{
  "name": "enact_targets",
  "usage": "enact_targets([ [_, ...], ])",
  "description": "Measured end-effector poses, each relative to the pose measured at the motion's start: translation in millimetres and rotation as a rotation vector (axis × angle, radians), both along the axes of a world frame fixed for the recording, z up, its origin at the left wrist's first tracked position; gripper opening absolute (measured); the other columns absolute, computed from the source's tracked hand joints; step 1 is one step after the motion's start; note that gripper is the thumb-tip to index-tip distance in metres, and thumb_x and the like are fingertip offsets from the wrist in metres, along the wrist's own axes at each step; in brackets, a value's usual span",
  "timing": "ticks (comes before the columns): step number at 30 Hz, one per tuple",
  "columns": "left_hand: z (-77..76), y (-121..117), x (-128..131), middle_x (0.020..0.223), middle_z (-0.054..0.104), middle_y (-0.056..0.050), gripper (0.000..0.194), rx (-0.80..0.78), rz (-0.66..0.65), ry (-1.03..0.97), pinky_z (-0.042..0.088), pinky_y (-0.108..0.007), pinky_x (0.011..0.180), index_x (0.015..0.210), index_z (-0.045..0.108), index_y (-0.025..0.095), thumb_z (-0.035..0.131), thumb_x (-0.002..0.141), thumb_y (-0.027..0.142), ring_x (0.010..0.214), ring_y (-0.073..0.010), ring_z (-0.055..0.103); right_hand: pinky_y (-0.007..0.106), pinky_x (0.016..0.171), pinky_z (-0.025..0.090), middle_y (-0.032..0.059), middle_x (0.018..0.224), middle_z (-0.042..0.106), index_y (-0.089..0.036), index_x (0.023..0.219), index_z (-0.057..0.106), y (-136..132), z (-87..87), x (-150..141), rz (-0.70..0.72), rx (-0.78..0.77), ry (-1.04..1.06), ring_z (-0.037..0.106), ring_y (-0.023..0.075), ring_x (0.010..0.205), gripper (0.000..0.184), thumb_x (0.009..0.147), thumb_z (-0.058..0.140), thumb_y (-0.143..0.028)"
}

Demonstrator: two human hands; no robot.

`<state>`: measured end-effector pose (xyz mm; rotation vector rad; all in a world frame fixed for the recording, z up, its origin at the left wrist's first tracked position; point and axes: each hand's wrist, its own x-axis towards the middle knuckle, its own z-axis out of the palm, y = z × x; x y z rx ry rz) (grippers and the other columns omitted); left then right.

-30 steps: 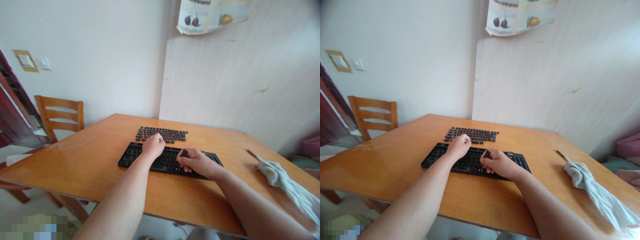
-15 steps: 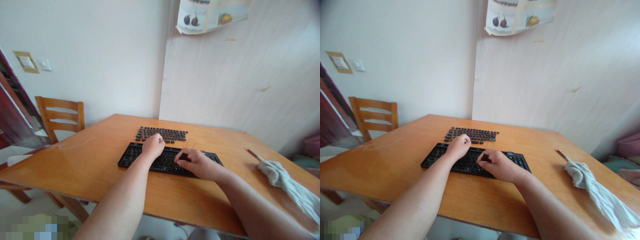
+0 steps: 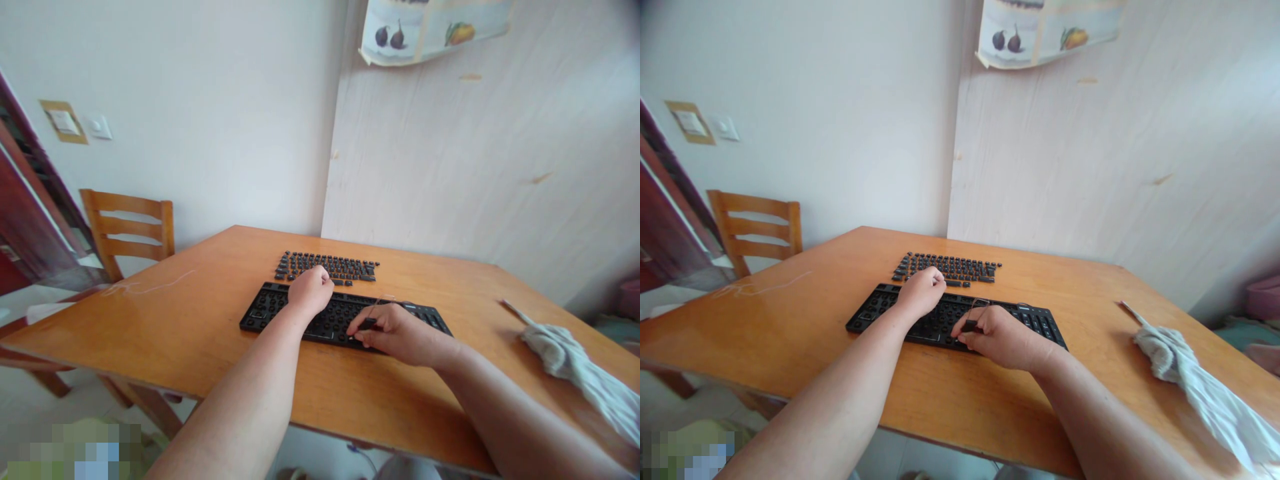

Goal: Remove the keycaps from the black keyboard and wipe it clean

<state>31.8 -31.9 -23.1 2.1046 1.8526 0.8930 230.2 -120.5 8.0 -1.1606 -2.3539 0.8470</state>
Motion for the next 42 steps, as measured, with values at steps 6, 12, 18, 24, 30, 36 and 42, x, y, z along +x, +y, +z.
enact_targets([
  [6,1.9,-1,0,0.093,0.070,-0.003,0.015,-0.003,0.001,0.006,0.039,-0.026,0.062,0.086,0.064,0.025,0.050,0.082,0.027,0.080,-0.0178,0.061,0.024,0.066,0.044,0.0035,0.086,0.066,-0.019,0.093,0.072,1,0.6,-3,0.022,0.129,0.016,0.057,0.0135,0.074,0.018,0.082,0.057,-0.021],
  [12,1.9,-1,1,0.094,0.071,-0.003,0.015,-0.019,0.006,0.001,0.040,-0.026,0.064,0.087,0.064,0.024,0.050,0.083,0.027,0.081,-0.0175,0.062,0.020,0.047,0.032,-0.0034,0.060,0.054,-0.018,0.090,0.067,3,-4.6,-5,-0.038,-0.036,0.016,0.042,0.0081,0.050,0.020,0.085,0.057,-0.034],
  [18,1.2,-1,0,0.092,0.070,-0.003,0.014,0.005,-0.006,-0.014,0.041,-0.026,0.066,0.087,0.064,0.025,0.051,0.082,0.027,0.081,-0.0177,0.061,0.020,0.044,0.028,-0.0046,0.053,0.049,-0.017,0.077,0.061,4,-13.2,-16,-0.197,-0.090,0.101,0.039,0.0075,0.047,0.035,0.082,0.058,-0.052],
  [24,2.6,-2,0,0.091,0.070,-0.003,0.014,-0.008,-0.011,-0.016,0.039,-0.026,0.064,0.086,0.063,0.024,0.050,0.082,0.027,0.079,-0.0174,0.061,0.019,0.038,0.027,-0.0028,0.050,0.057,-0.019,0.071,0.055,7,-23.3,-19,-0.345,-0.102,0.116,0.042,0.0079,0.040,0.028,0.084,0.054,-0.044],
  [30,4.4,-3,1,0.088,0.069,-0.002,0.013,0.015,-0.009,-0.012,0.038,-0.026,0.062,0.082,0.062,0.024,0.049,0.082,0.026,0.078,-0.0172,0.060,0.018,0.034,0.028,-0.0035,0.046,0.056,-0.020,0.065,0.049,7,-24.5,-19,-0.387,-0.211,0.224,0.042,0.0077,0.035,0.023,0.080,0.056,-0.036],
  [36,2.8,-2,1,0.088,0.069,-0.004,0.012,0.006,-0.010,-0.021,0.037,-0.025,0.062,0.082,0.062,0.023,0.050,0.081,0.026,0.077,-0.0172,0.059,0.017,0.034,0.026,-0.0037,0.044,0.055,-0.018,0.065,0.052,8,-14.6,-15,-0.467,-0.221,0.363,0.040,0.0059,0.033,0.021,0.078,0.059,-0.033],
  [42,5.1,-3,2,0.084,0.069,-0.004,0.013,0.080,-0.082,-0.125,0.040,-0.027,0.066,0.082,0.063,0.021,0.051,0.081,0.023,0.076,-0.0176,0.060,0.017,0.035,0.027,-0.0029,0.049,0.057,-0.018,0.068,0.052,17,-13.0,-7,-0.548,-0.164,0.566,0.041,0.0057,0.035,0.027,0.080,0.060,-0.041],
])
